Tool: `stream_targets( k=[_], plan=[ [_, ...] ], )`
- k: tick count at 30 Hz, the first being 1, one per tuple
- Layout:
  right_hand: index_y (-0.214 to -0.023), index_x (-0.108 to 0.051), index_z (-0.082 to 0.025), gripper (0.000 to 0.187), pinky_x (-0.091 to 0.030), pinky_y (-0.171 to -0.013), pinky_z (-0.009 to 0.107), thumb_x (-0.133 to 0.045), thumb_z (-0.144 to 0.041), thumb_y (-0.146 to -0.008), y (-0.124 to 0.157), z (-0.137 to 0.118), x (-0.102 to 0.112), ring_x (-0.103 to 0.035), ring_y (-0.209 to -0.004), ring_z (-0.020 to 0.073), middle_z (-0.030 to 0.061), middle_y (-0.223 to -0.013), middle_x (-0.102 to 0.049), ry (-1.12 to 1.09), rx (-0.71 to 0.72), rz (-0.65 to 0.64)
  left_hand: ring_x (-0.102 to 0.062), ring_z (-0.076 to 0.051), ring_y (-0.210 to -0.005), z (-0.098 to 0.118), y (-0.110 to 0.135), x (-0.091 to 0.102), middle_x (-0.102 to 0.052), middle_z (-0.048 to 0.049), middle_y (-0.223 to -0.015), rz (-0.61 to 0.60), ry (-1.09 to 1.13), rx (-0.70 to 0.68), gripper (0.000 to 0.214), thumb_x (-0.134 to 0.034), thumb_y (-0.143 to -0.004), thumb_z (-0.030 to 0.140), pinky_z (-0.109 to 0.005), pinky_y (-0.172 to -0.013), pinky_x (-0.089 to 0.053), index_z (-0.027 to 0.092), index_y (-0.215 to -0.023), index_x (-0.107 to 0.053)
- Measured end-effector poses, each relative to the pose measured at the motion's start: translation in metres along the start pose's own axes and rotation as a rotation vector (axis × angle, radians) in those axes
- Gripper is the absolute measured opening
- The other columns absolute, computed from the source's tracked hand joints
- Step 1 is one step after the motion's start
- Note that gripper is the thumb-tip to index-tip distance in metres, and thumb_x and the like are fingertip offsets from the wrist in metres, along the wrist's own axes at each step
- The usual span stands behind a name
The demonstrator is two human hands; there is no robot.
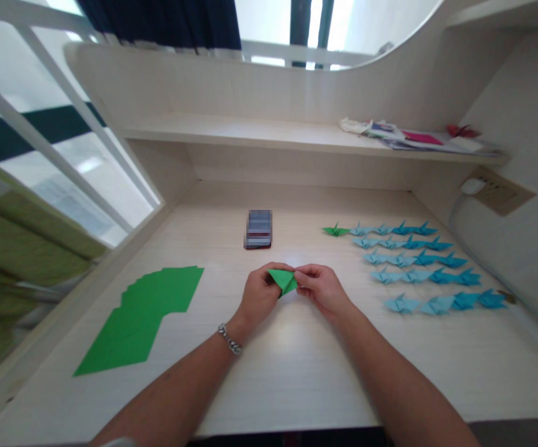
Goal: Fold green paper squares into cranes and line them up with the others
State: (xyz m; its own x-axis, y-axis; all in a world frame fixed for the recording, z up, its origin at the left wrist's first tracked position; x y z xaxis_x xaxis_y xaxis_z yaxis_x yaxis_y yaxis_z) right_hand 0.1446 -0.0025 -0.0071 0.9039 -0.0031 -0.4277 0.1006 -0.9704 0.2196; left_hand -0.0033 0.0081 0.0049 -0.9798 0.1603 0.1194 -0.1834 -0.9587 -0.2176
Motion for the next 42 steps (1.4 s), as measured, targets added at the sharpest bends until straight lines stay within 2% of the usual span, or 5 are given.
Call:
stream_targets(
  k=[10, 17, 20, 29, 42],
  plan=[
    [-0.077, -0.067, -0.015, 0.034, -0.044, -0.055, 0.026, -0.081, -0.038, -0.055, -0.002, 0.001, -0.001, -0.055, -0.055, 0.0112, 0.0009, -0.064, -0.062, 0.039, 0.004, 0.012, -0.06, -0.013, -0.057, -0.006, -0.004, -0.004, -0.065, -0.0028, -0.071, -0.042, 0.206, 0.129, 0.023, -0.063, -0.072, 0.019, -0.025, -0.056, -0.051, 0.013, -0.094, -0.065],
    [-0.104, -0.06, -0.019, 0.052, -0.05, -0.066, 0.029, -0.079, -0.035, -0.059, 0.005, 0.002, -0.011, -0.062, -0.071, 0.0161, 0.0048, -0.087, -0.067, 0.412, 0.237, -0.036, -0.06, -0.013, -0.064, -0.008, -0.003, 0.004, -0.065, -0.0018, -0.071, 0.127, -0.08, 0.061, 0.013, -0.058, -0.071, 0.016, -0.024, -0.059, -0.049, 0.015, -0.083, -0.064],
    [-0.102, -0.061, -0.018, 0.043, -0.051, -0.071, 0.031, -0.075, -0.034, -0.064, 0.008, 0.001, -0.014, -0.063, -0.077, 0.0178, 0.0065, -0.09, -0.068, 0.502, 0.293, -0.012, -0.06, -0.014, -0.07, -0.006, -0.002, 0.005, -0.066, -0.0014, -0.075, 0.102, -0.157, 0.01, 0.013, -0.058, -0.072, 0.015, -0.024, -0.064, -0.049, 0.016, -0.082, -0.065],
    [-0.1, -0.07, -0.021, 0.03, -0.051, -0.064, 0.029, -0.054, -0.034, -0.08, -0.001, 0.004, -0.002, -0.062, -0.07, 0.0166, 0.0037, -0.082, -0.068, 0.468, 0.229, 0.009, -0.065, -0.021, -0.089, -0.01, -0.006, -0.001, -0.071, -0.0083, -0.101, 0.032, 0.011, 0.122, 0.033, -0.066, -0.07, 0.02, -0.032, -0.08, -0.051, 0.016, -0.103, -0.069],
    [-0.089, -0.071, -0.017, 0.04, -0.048, -0.056, 0.025, -0.073, -0.047, -0.064, -0.004, 0.003, 0.0, -0.064, -0.072, 0.0181, 0.0069, -0.079, -0.069, 0.137, 0.036, 0.015, -0.066, -0.021, -0.088, -0.018, -0.006, 0.0, -0.072, -0.0094, -0.099, 0.049, 0.076, 0.204, 0.03, -0.068, -0.072, 0.029, -0.036, -0.083, -0.051, 0.017, -0.1, -0.071]
  ],
)
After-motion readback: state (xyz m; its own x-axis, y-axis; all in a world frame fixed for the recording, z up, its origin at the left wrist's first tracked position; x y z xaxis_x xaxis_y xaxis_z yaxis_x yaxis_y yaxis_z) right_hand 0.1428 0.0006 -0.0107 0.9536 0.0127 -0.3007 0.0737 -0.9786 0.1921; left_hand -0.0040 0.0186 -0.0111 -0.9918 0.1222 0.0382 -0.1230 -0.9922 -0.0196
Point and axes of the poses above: each hand's wrist, its own y-axis away from the middle knuckle, its own x-axis out of the back of the hand, z = x × y, the point moved 2 cm from there along -y, towards the middle knuckle
